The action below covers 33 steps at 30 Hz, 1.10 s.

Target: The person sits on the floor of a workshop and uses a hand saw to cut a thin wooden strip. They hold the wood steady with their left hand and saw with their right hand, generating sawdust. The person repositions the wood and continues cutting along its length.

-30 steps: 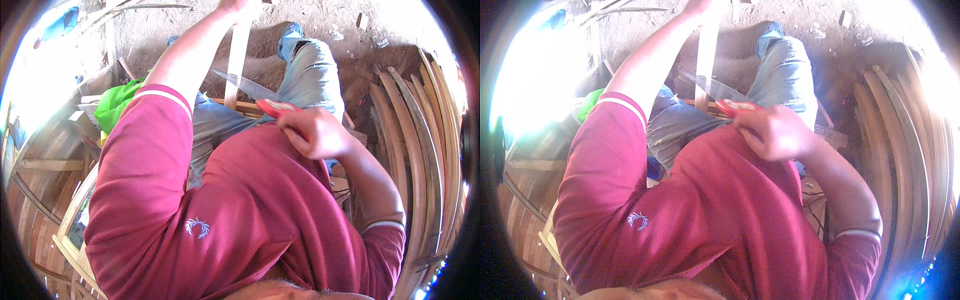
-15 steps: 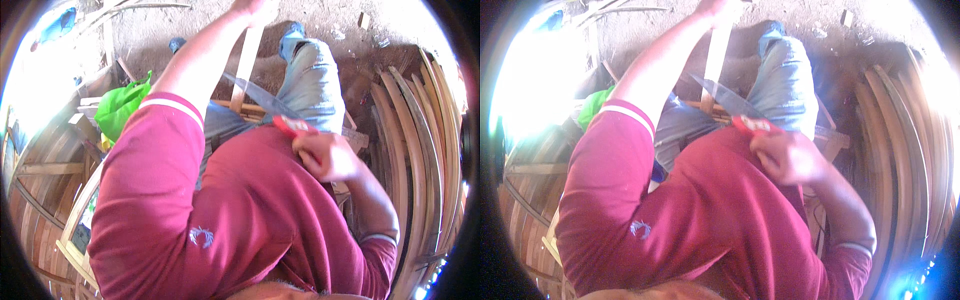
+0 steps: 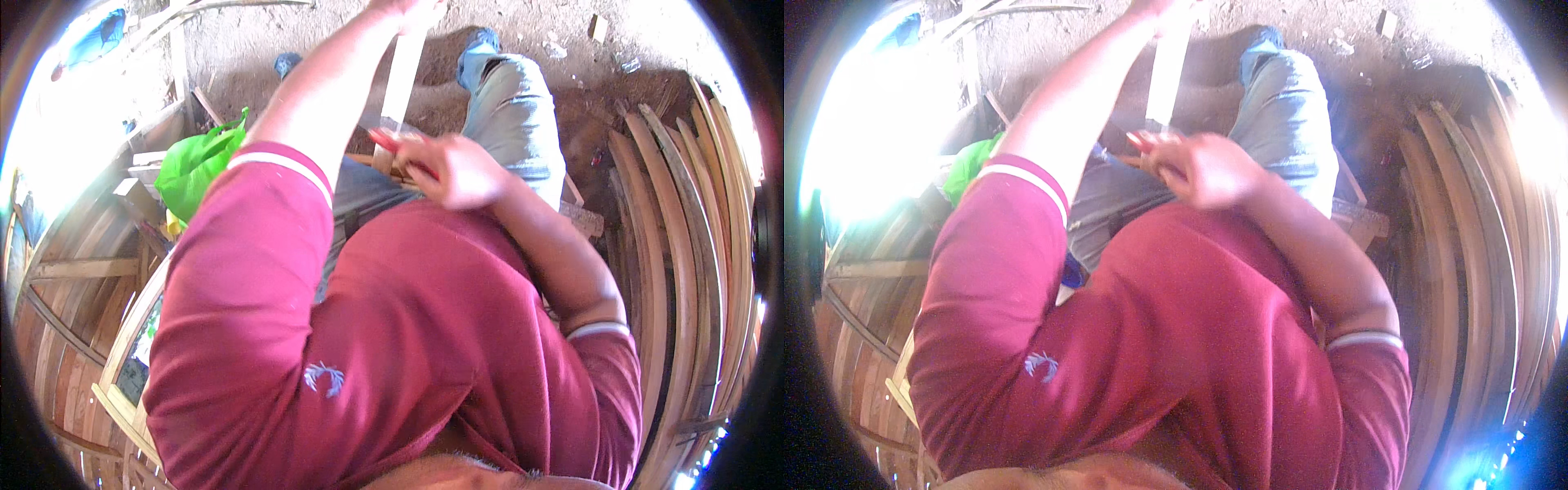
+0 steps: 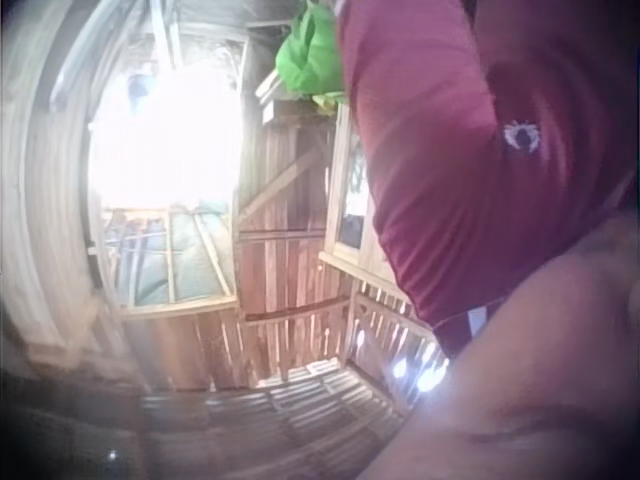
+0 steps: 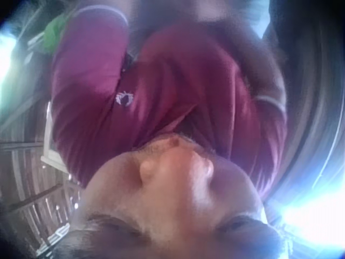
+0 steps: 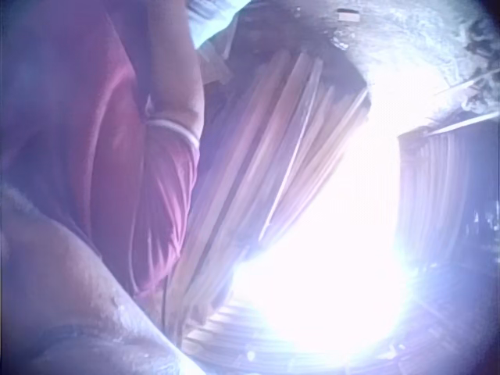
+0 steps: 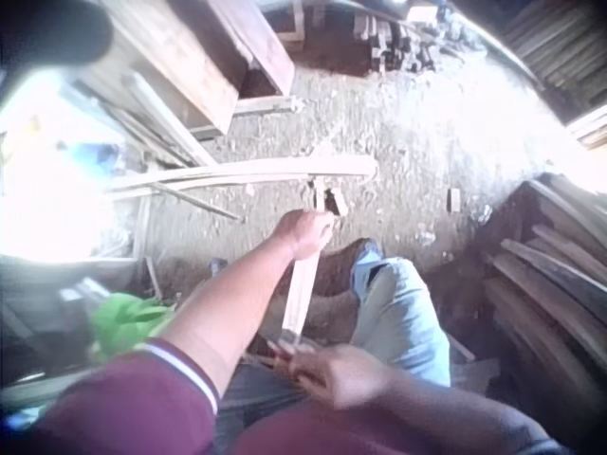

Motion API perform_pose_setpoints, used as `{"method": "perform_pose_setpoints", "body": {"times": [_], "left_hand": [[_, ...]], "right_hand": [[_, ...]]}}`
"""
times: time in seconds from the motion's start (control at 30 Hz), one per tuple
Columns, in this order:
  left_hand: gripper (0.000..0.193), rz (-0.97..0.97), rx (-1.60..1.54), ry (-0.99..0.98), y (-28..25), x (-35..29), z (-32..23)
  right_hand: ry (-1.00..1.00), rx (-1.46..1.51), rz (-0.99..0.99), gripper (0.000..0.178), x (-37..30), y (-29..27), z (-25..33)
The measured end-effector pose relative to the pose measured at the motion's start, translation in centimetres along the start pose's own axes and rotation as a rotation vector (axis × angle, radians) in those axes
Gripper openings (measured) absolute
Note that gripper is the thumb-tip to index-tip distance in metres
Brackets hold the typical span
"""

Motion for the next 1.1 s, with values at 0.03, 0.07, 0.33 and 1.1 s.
{"method": "perform_pose_setpoints", "body": {"times": [0.03,0.07,0.33,1.1], "left_hand": [[0.019,-0.004,0.009,0.051,0.7,1.0,0.5],[0.020,-0.002,0.009,0.078,1.3,1.0,0.9],[0.023,0.002,0.059,0.055,1.1,1.0,-0.7],[0.023,-0.001,0.059,-0.020,1.2,0.5,1.4]], "right_hand": [[0.122,-0.001,0.020,0.011,-1.9,-2.1,1.9],[0.248,0.010,0.061,0.011,-4.8,-3.9,3.8],[0.100,-0.066,0.118,0.014,-7.1,-5.4,3.3],[-0.107,-0.081,0.008,0.011,2.0,0.8,-2.9]]}}
Point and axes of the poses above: each hand's wrist, its own x-axis towards the middle knuckle, its own y-axis out of the palm, z = x × y, the point moved 1 cm from there along x, towards the middle knuckle, and after that the axes turned 2 degrees about -y, right-handed, at the moved point
